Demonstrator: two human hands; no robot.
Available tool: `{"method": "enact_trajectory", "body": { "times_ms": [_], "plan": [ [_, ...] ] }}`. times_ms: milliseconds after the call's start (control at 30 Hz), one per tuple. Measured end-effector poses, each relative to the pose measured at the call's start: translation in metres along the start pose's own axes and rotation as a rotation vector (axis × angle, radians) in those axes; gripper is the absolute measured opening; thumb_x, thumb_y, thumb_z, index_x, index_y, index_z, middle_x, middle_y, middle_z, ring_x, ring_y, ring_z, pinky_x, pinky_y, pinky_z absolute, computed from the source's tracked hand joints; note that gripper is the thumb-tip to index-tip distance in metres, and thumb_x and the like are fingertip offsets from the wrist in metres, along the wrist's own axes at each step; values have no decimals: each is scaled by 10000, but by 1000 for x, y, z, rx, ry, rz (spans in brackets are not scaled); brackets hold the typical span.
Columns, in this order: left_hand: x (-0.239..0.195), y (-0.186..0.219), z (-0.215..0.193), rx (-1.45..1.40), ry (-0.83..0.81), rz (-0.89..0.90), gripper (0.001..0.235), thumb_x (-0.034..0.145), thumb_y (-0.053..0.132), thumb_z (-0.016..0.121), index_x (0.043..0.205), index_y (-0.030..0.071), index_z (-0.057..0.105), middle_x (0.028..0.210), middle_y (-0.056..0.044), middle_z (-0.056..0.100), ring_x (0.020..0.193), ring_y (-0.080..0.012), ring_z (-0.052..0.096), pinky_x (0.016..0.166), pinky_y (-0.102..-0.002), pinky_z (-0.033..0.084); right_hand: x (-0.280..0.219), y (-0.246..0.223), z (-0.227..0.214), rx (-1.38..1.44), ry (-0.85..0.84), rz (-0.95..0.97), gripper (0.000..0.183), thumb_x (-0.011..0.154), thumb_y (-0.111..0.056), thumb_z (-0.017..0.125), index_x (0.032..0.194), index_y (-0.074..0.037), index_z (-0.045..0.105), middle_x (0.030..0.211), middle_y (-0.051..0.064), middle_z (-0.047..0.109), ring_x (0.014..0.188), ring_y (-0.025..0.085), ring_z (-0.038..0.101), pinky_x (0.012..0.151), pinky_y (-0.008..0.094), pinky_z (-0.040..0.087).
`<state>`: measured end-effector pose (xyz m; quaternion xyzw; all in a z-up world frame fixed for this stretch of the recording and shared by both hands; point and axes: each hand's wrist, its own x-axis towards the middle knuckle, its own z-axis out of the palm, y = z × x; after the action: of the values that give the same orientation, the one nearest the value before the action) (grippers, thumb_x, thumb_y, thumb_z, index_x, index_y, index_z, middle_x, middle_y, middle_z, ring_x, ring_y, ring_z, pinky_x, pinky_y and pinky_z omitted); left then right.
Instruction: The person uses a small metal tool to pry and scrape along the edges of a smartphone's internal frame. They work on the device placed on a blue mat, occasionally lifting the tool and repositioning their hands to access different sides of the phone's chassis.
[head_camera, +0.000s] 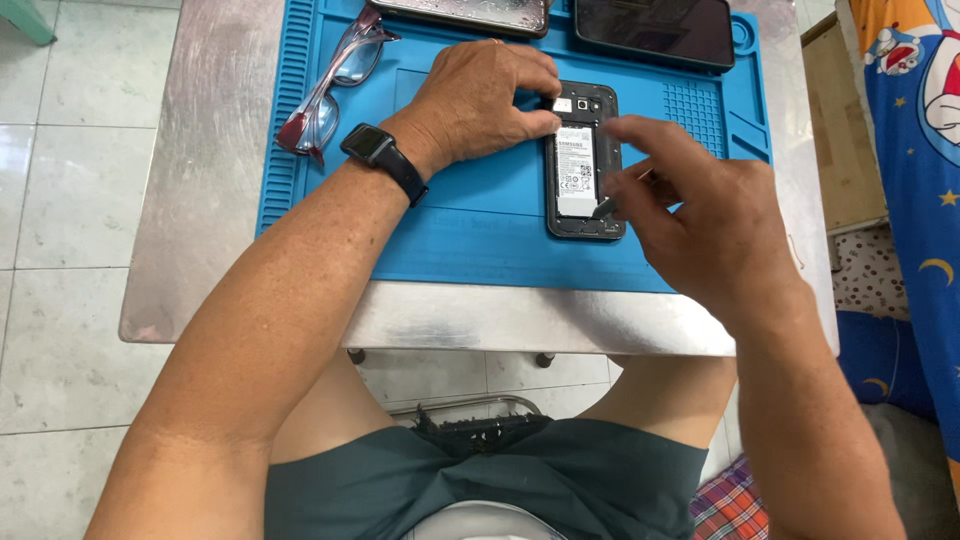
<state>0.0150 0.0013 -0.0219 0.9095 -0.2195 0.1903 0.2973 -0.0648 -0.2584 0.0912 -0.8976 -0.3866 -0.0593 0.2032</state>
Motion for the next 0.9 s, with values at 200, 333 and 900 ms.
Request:
{"method": "enact_trajectory", "body": {
  "times_ms": [200, 333, 900],
  "plan": [
    [1, 1, 0, -8, -28, -48, 286, 871, 412, 784, 1085, 233, 841, 1276, 58, 765, 1121, -263, 697, 905, -517, 484, -12, 22, 20, 4, 273, -127, 253, 1118, 24, 782, 1359, 7, 707, 1065, 163, 794, 897, 272, 785, 720, 365, 566],
    [0, 3, -3, -23, -7, -14, 239, 866, 374, 775, 1018, 199, 835, 1195, 70, 782, 1034, -269, 710, 790, -510, 498, -11, 16, 17, 348, 360, -245, 218, 1200, 146, 473, 1399, 178, 558, 919, 287, 705, 833, 398, 779, 763, 498, 714],
    [1, 1, -1, -6, 33, 31, 242, 874, 376, 790, 1028, 197, 844, 1210, 42, 784, 1064, -252, 714, 810, -493, 508, -1, 37, 57, 260, 457, -293, 159, 1177, 69, 512, 1298, 86, 613, 838, 164, 771, 726, 259, 750, 695, 355, 523]
  ]
}}
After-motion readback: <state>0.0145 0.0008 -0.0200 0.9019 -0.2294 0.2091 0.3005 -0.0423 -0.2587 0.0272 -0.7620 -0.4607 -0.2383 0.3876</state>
